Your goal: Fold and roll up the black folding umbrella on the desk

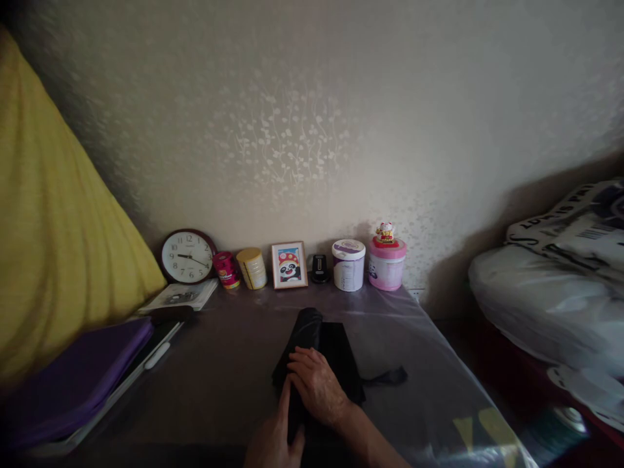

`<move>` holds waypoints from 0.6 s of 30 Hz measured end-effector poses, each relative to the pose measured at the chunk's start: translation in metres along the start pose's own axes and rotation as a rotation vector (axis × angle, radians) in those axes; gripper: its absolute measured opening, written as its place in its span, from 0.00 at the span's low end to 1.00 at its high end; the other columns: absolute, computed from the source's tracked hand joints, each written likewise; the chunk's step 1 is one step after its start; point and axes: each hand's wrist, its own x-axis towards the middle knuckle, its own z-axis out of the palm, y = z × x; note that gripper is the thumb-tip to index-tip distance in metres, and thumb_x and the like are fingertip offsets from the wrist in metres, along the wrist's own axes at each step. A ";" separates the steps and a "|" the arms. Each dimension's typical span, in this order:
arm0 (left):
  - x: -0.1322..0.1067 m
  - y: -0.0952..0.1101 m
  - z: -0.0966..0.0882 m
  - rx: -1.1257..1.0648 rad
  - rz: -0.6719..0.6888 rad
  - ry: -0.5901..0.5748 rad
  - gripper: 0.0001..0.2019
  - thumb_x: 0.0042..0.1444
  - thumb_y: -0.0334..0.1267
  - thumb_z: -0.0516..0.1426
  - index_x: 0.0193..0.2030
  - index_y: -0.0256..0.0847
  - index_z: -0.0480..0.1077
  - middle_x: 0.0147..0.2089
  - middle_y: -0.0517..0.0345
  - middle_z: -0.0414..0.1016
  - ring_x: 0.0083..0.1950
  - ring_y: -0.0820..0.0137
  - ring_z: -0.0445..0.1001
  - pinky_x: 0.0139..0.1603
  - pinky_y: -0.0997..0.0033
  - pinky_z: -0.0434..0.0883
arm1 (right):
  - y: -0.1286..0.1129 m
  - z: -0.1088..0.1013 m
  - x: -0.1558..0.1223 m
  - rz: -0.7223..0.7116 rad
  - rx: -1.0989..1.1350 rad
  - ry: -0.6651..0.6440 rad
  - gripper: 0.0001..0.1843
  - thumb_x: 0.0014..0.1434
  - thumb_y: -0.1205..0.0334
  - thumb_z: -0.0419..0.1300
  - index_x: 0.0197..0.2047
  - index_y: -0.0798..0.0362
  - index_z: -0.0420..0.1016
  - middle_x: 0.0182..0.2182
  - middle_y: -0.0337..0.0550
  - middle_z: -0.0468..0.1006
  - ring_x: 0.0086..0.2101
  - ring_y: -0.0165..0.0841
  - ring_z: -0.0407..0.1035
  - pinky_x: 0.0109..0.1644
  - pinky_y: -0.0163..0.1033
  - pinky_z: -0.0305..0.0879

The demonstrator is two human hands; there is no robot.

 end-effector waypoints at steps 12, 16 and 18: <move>-0.002 0.007 -0.008 -0.002 -0.099 -0.045 0.36 0.55 0.36 0.46 0.65 0.35 0.26 0.48 0.45 0.72 0.45 0.63 0.72 0.44 0.67 0.64 | 0.075 0.018 0.075 0.161 -0.209 -0.082 0.15 0.62 0.61 0.46 0.45 0.45 0.72 0.52 0.37 0.70 0.57 0.31 0.54 0.59 0.44 0.46; -0.003 0.008 -0.008 0.018 -0.116 -0.049 0.36 0.56 0.37 0.46 0.65 0.37 0.26 0.46 0.46 0.73 0.45 0.63 0.72 0.44 0.67 0.64 | 0.084 0.019 0.083 0.356 -0.248 0.001 0.16 0.61 0.59 0.47 0.50 0.47 0.68 0.54 0.42 0.67 0.53 0.33 0.59 0.56 0.42 0.53; -0.003 0.008 -0.007 0.030 -0.114 -0.047 0.36 0.56 0.37 0.46 0.65 0.36 0.26 0.46 0.47 0.73 0.46 0.63 0.72 0.44 0.68 0.64 | 0.088 0.014 0.079 0.419 -0.265 0.044 0.17 0.61 0.59 0.47 0.51 0.51 0.67 0.52 0.47 0.68 0.52 0.36 0.61 0.54 0.42 0.55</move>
